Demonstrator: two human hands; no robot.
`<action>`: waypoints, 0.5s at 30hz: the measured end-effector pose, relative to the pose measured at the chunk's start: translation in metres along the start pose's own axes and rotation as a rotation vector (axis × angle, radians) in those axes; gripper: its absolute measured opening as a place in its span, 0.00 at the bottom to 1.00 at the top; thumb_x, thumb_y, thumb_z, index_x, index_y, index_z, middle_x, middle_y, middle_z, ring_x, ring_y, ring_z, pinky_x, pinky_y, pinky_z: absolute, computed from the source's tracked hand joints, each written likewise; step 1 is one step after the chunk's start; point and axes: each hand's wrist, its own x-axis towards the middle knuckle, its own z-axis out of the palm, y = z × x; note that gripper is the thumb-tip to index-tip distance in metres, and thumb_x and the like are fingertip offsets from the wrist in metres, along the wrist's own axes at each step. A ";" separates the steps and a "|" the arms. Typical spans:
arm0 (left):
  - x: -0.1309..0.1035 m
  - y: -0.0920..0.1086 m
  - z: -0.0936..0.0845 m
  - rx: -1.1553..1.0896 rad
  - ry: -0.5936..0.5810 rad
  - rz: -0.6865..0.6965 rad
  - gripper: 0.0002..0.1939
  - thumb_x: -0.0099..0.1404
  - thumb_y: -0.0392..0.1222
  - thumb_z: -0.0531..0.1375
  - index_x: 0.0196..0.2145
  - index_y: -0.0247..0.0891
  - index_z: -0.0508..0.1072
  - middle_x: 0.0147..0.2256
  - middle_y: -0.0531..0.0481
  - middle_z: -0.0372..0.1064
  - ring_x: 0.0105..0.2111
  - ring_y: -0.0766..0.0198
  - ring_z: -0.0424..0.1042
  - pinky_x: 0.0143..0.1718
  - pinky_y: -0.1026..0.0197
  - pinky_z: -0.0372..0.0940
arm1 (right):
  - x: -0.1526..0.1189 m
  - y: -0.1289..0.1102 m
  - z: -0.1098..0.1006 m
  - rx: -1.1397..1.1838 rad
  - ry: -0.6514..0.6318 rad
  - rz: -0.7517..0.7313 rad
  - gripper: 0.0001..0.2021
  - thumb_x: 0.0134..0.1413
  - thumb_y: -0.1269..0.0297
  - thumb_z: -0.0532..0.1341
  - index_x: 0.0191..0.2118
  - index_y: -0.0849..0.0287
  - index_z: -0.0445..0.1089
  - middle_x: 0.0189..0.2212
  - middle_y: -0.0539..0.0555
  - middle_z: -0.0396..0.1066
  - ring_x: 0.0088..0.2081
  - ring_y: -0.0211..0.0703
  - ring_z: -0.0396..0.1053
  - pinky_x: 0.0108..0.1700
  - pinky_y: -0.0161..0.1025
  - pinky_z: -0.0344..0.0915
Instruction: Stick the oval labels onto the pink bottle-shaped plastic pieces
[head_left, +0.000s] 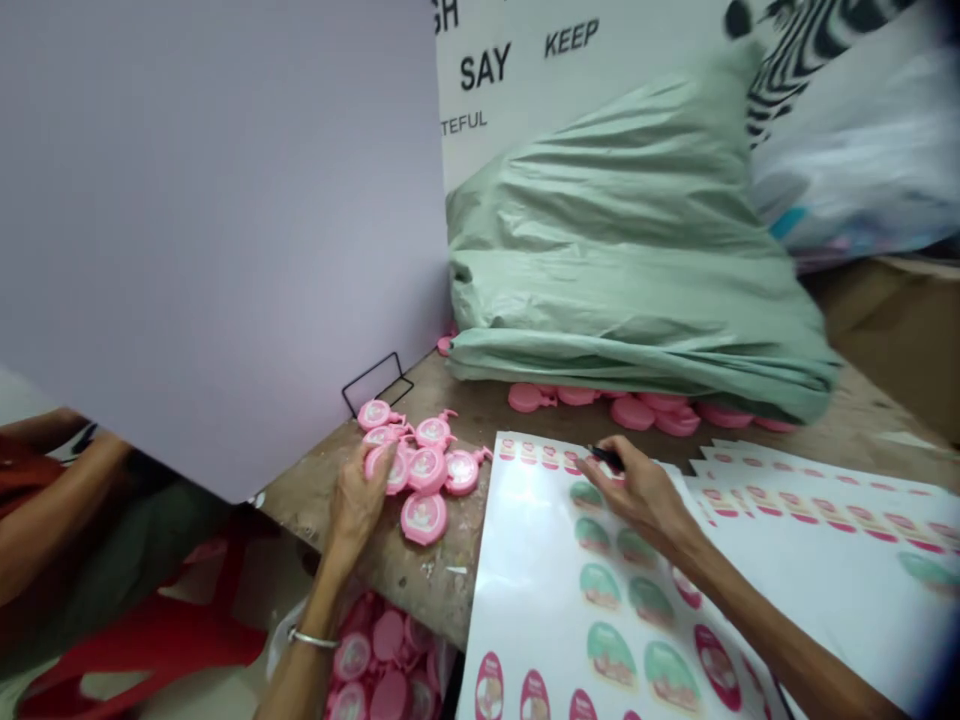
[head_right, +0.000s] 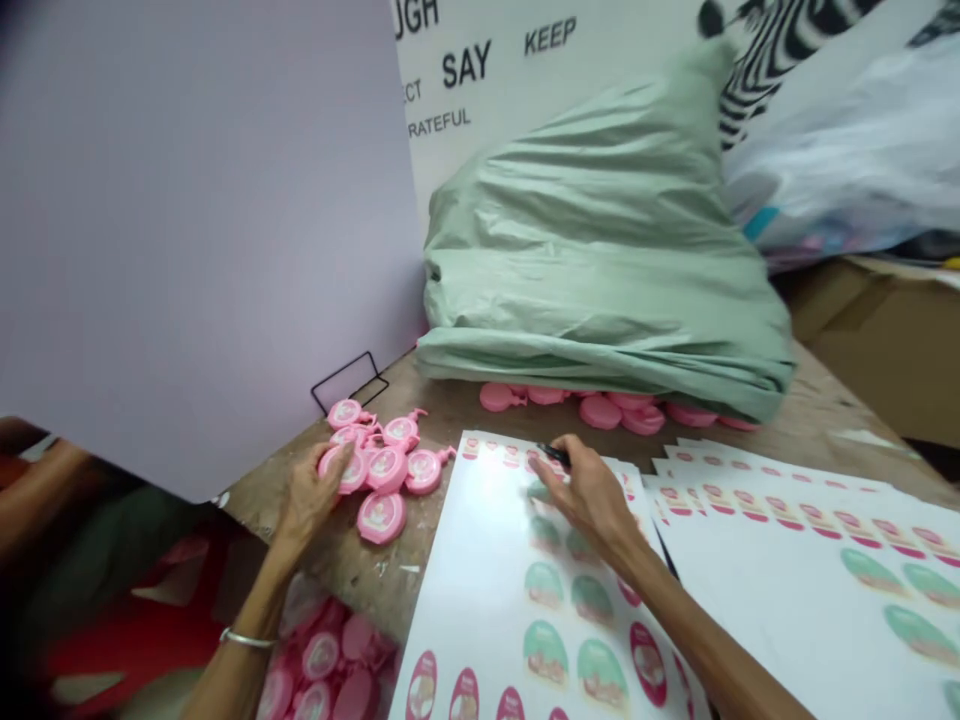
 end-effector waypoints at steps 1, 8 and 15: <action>0.008 -0.003 0.002 0.094 0.017 0.030 0.22 0.65 0.55 0.53 0.46 0.36 0.74 0.44 0.37 0.73 0.46 0.46 0.70 0.50 0.47 0.61 | 0.012 -0.004 0.002 -0.076 -0.018 0.003 0.16 0.57 0.50 0.54 0.40 0.57 0.68 0.35 0.56 0.75 0.37 0.49 0.72 0.39 0.43 0.64; -0.026 0.014 0.012 0.061 0.305 0.314 0.22 0.68 0.50 0.52 0.52 0.33 0.70 0.52 0.35 0.64 0.55 0.47 0.63 0.58 0.47 0.57 | 0.099 -0.038 0.031 -0.221 -0.184 -0.021 0.19 0.59 0.55 0.59 0.51 0.60 0.69 0.44 0.61 0.75 0.47 0.53 0.72 0.46 0.44 0.65; -0.099 0.028 0.032 -0.350 0.098 0.216 0.10 0.63 0.40 0.61 0.43 0.42 0.77 0.47 0.43 0.72 0.51 0.52 0.69 0.52 0.55 0.64 | 0.146 -0.050 0.048 -0.150 -0.269 -0.066 0.15 0.63 0.57 0.58 0.51 0.58 0.68 0.50 0.56 0.69 0.46 0.44 0.70 0.48 0.47 0.70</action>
